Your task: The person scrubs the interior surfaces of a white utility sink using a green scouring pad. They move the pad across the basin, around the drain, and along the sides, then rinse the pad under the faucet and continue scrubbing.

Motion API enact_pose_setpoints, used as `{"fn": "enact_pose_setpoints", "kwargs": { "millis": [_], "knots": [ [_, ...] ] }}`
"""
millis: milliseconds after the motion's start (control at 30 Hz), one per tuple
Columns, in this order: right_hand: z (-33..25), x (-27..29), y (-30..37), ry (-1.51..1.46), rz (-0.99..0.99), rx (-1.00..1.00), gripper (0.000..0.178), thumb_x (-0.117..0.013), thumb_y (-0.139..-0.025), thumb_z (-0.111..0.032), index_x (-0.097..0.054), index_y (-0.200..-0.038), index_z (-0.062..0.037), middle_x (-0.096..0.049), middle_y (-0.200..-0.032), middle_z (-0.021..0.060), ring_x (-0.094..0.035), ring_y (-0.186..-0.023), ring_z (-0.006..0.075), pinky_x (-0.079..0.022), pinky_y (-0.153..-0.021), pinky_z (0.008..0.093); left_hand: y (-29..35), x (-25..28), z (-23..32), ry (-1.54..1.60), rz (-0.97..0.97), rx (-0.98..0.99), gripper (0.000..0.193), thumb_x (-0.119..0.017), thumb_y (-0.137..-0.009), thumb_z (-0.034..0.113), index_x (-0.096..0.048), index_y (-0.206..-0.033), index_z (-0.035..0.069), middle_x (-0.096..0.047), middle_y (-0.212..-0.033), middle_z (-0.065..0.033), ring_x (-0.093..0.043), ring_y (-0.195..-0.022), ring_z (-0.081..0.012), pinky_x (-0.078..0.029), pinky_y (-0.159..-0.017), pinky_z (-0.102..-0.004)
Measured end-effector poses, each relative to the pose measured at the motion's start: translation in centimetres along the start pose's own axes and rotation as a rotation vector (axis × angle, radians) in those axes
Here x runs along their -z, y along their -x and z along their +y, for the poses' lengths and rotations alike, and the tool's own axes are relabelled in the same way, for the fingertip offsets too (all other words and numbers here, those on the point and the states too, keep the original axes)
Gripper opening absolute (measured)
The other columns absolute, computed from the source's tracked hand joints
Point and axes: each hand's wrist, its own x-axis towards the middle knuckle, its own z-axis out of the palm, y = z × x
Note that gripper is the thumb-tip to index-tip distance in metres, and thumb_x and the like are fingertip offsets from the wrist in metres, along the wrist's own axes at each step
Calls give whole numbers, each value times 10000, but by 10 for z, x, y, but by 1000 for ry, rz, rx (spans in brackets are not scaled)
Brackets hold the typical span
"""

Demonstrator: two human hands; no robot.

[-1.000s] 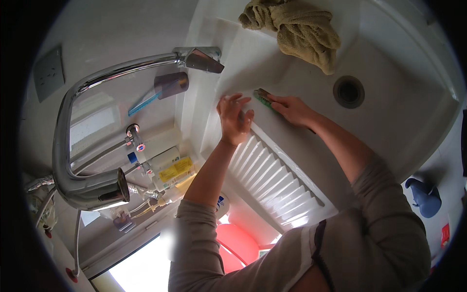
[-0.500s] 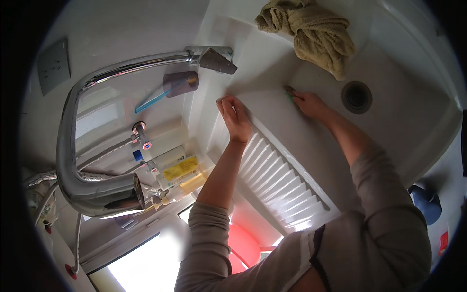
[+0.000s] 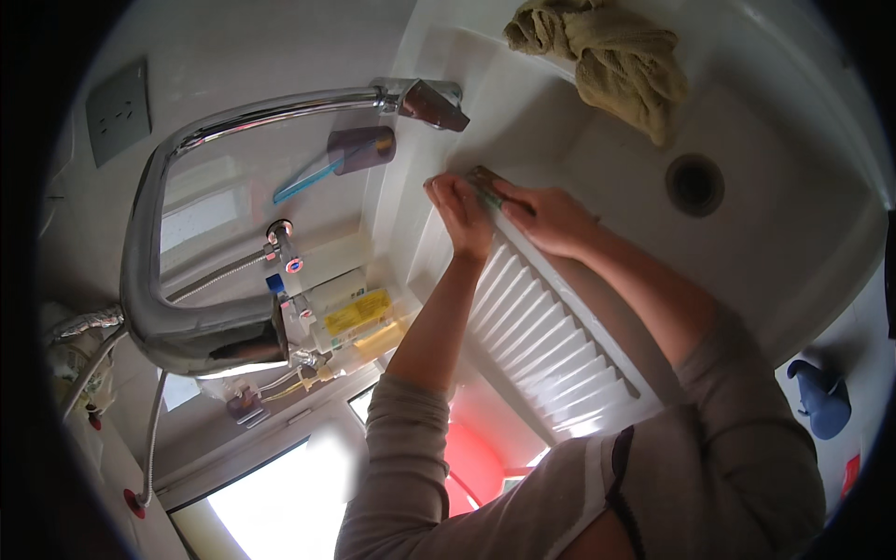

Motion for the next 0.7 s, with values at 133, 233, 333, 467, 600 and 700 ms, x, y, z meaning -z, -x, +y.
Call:
{"fn": "enact_pose_setpoints", "kwargs": {
  "millis": [133,233,333,467,600,700],
  "knots": [
    [64,-5,-9,-53,131,21,408,-484,-932,-316,-560,-1320,-218,-662,-1075,178,-629,-1000,356,-490,-876,426,-2,3,4,-42,-32,-42,49,-408,-934,46,-439,-926,8,-431,-964,-152,-421,-889,-290,-363,-840,-384],
    [58,4,-1,46,35,-34,440,-475,-933,-318,-527,-1355,-205,-646,-1126,188,-615,-1039,367,-472,-920,432,-2,4,0,-90,13,-57,39,-414,-925,37,-439,-921,7,-435,-965,-156,-424,-896,-293,-363,-841,-387],
    [6,1,19,-55,-11,-7,436,-457,-939,-309,-526,-1356,-203,-638,-1140,203,-606,-1050,383,-463,-934,432,1,3,1,-13,-9,-2,48,-406,-874,-25,-427,-905,6,-432,-956,-166,-413,-908,-322,-360,-841,-414],
    [89,7,-4,11,106,-130,430,-454,-940,-294,-531,-1349,-185,-639,-1124,214,-605,-1049,384,-464,-928,432,-8,-2,9,-32,-31,-59,46,-403,-868,-27,-426,-894,3,-426,-943,-167,-410,-898,-327,-360,-831,-422],
    [49,3,38,-35,58,-90,425,-468,-951,-314,-534,-1347,-175,-660,-1021,223,-630,-948,398,-485,-864,427,4,4,2,-47,-46,-27,28,-406,-886,-2,-433,-894,3,-422,-935,-161,-408,-884,-314,-361,-823,-412],
    [15,8,52,-162,-40,-192,419,-502,-944,-342,-549,-1334,-194,-659,-1028,220,-639,-939,375,-491,-842,412,-3,0,3,-23,-23,-37,38,-411,-905,34,-440,-907,9,-423,-940,-149,-410,-865,-291,-365,-809,-387]
  ]
}}
